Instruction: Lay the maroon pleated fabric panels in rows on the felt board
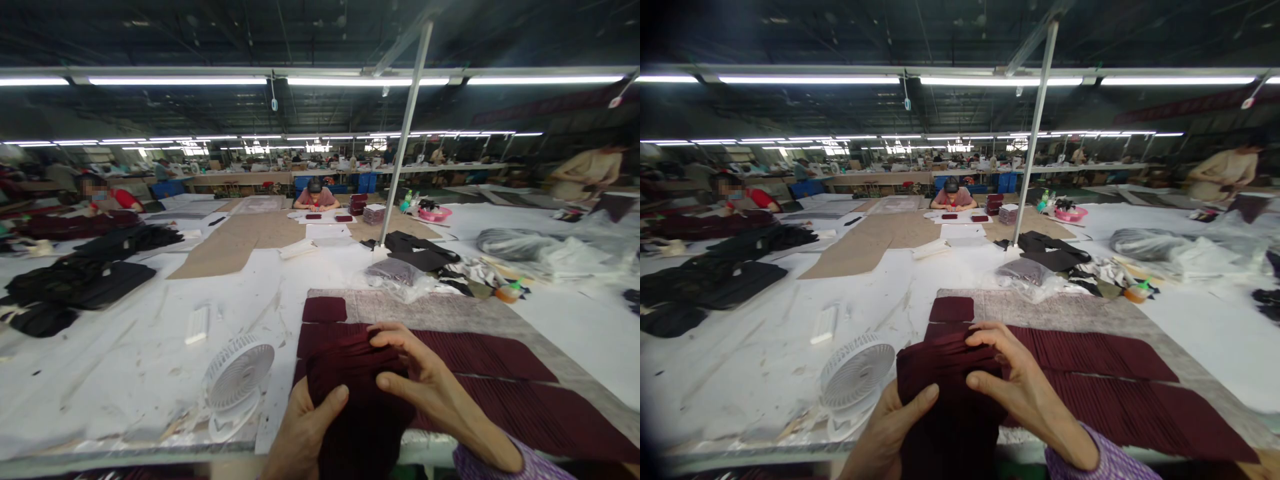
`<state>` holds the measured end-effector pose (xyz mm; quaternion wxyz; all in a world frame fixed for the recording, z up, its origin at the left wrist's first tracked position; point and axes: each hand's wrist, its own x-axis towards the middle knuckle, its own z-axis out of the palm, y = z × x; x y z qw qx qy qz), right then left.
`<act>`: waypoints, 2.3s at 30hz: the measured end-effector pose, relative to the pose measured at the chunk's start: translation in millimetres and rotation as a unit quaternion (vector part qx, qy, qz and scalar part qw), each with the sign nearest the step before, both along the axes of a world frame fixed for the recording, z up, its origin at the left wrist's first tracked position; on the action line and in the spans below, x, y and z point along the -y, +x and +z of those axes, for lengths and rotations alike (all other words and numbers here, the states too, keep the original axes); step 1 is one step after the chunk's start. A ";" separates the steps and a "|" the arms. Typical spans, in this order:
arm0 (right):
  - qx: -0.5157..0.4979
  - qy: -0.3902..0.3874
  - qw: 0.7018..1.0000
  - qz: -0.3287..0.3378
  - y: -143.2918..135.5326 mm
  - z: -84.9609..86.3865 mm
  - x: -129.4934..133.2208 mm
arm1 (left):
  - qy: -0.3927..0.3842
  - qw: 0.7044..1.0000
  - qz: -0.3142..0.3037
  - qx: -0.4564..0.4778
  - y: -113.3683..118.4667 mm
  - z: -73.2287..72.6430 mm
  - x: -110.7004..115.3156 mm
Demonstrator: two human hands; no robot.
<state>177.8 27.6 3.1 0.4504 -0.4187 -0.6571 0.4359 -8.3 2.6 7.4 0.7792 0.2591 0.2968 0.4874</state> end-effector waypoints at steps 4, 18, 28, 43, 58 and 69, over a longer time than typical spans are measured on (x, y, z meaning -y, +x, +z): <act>0.062 0.047 0.997 -0.007 3.3 -1.9 2.3 | 0.011 1.000 0.025 -0.008 -2.2 -2.8 -1.4; 0.131 0.082 0.988 -0.011 -1.4 6.0 2.8 | 0.058 0.995 -0.020 -0.076 -6.6 -7.3 -1.9; 0.020 -0.035 0.998 0.040 -9.5 -1.8 6.2 | 0.028 0.997 0.060 -0.037 -8.5 -2.3 -5.9; -0.023 -0.117 0.993 -0.020 -23.8 -7.1 10.9 | 0.008 0.994 0.112 0.007 -4.8 -0.8 -7.1; 0.004 -0.119 0.993 -0.016 -21.7 -2.6 16.5 | -0.030 0.957 0.289 -0.010 -8.4 4.9 -9.6; 0.002 -0.125 0.992 -0.008 -15.5 -2.4 16.4 | -0.008 0.945 0.324 -0.053 -7.6 6.2 -10.1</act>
